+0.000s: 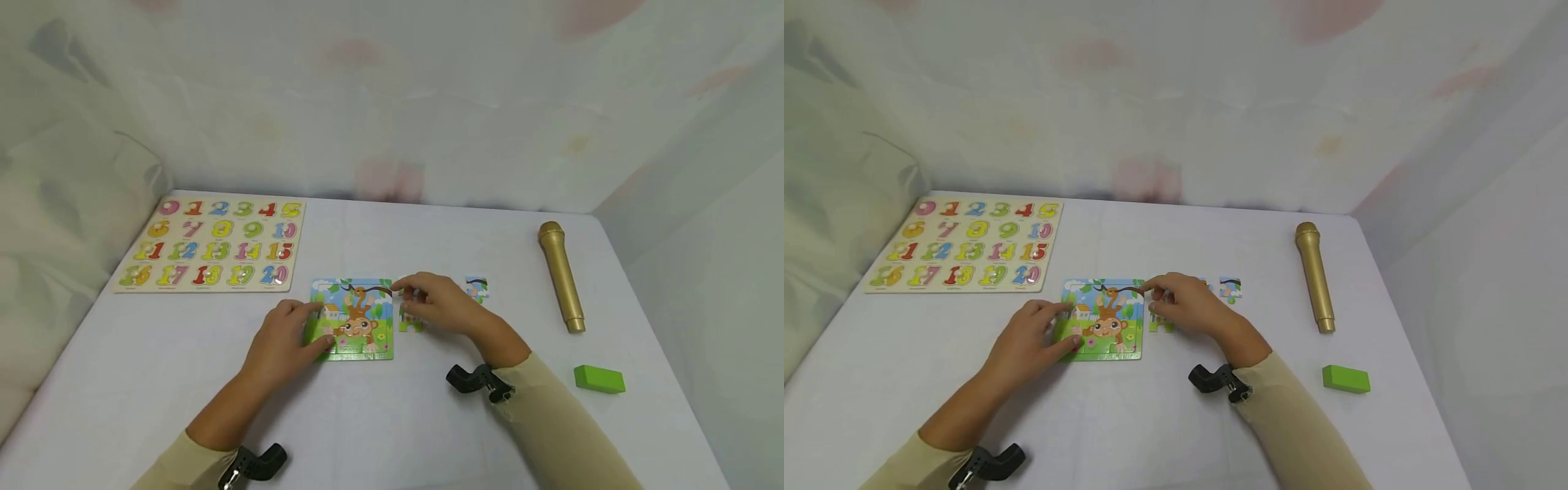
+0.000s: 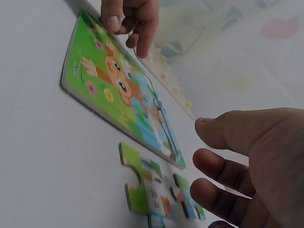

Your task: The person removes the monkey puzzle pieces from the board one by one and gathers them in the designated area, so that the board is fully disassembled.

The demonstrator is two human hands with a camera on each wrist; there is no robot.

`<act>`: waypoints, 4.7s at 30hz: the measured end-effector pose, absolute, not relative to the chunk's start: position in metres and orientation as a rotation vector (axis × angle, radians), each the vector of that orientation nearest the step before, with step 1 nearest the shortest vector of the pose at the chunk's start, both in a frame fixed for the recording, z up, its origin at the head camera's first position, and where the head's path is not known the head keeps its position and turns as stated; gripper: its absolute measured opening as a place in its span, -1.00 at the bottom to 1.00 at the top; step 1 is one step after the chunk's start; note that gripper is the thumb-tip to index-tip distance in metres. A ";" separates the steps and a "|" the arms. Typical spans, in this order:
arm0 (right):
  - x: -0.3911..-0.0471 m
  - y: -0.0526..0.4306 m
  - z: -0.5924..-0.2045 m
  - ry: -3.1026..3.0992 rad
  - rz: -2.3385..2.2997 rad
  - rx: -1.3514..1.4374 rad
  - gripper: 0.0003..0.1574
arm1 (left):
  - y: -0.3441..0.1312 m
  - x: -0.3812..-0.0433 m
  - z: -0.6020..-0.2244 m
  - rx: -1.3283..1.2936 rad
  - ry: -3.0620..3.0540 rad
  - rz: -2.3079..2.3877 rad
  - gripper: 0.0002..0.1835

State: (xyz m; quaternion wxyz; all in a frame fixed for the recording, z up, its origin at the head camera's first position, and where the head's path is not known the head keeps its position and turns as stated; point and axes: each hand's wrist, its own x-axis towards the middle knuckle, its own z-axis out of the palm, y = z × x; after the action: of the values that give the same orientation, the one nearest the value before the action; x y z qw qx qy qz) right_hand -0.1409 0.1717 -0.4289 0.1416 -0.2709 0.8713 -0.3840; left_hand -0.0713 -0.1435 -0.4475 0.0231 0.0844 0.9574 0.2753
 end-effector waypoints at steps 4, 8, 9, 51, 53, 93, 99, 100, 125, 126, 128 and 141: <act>-0.147 0.157 -0.429 2.476 -1.115 -0.807 -0.55 | -0.140 -0.073 -0.448 0.299 2.955 0.887 -0.33; -0.152 0.142 -0.431 2.443 -1.137 -0.861 -0.51 | -0.135 -0.076 -0.450 0.331 2.949 0.888 -0.37; -0.153 0.138 -0.432 2.438 -1.142 -0.874 -0.51 | -0.135 -0.077 -0.450 0.334 2.949 0.884 -0.37; -0.159 0.092 -0.436 2.417 -0.877 -0.787 -0.36 | -0.126 -0.085 -0.447 0.270 2.913 0.768 -0.38; -0.159 0.092 -0.437 2.414 -0.891 -0.783 -0.36 | -0.126 -0.084 -0.446 0.266 2.912 0.768 -0.39; -0.158 0.106 -0.428 2.103 -1.460 -0.680 -0.59 | -0.126 -0.087 -0.449 0.285 2.888 0.799 -0.37; -0.158 0.113 -0.413 2.110 -1.425 -0.734 -0.60 | -0.126 -0.086 -0.449 0.267 2.880 0.807 -0.36; -0.158 0.115 -0.411 2.114 -1.416 -0.736 -0.60 | -0.126 -0.086 -0.449 0.268 2.881 0.807 -0.36; -0.147 0.183 -0.424 2.287 -1.311 -0.510 -0.58 | -0.127 -0.086 -0.450 0.289 2.888 0.809 -0.36; -0.145 0.186 -0.424 2.299 -1.305 -0.498 -0.59 | -0.127 -0.087 -0.450 0.292 2.891 0.806 -0.35; -0.142 0.194 -0.424 2.320 -1.297 -0.478 -0.59 | -0.126 -0.087 -0.451 0.295 2.891 0.801 -0.35; -0.132 0.224 -0.425 2.405 -1.234 -0.430 -0.63 | -0.128 -0.085 -0.451 0.280 2.896 0.796 -0.36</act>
State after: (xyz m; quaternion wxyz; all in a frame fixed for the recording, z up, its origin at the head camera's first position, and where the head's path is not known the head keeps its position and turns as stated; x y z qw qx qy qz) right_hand -0.1318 0.2235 -0.4254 0.2011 -0.1541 0.8607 -0.4416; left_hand -0.0848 -0.1276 -0.4510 0.0626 0.0926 0.9582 0.2634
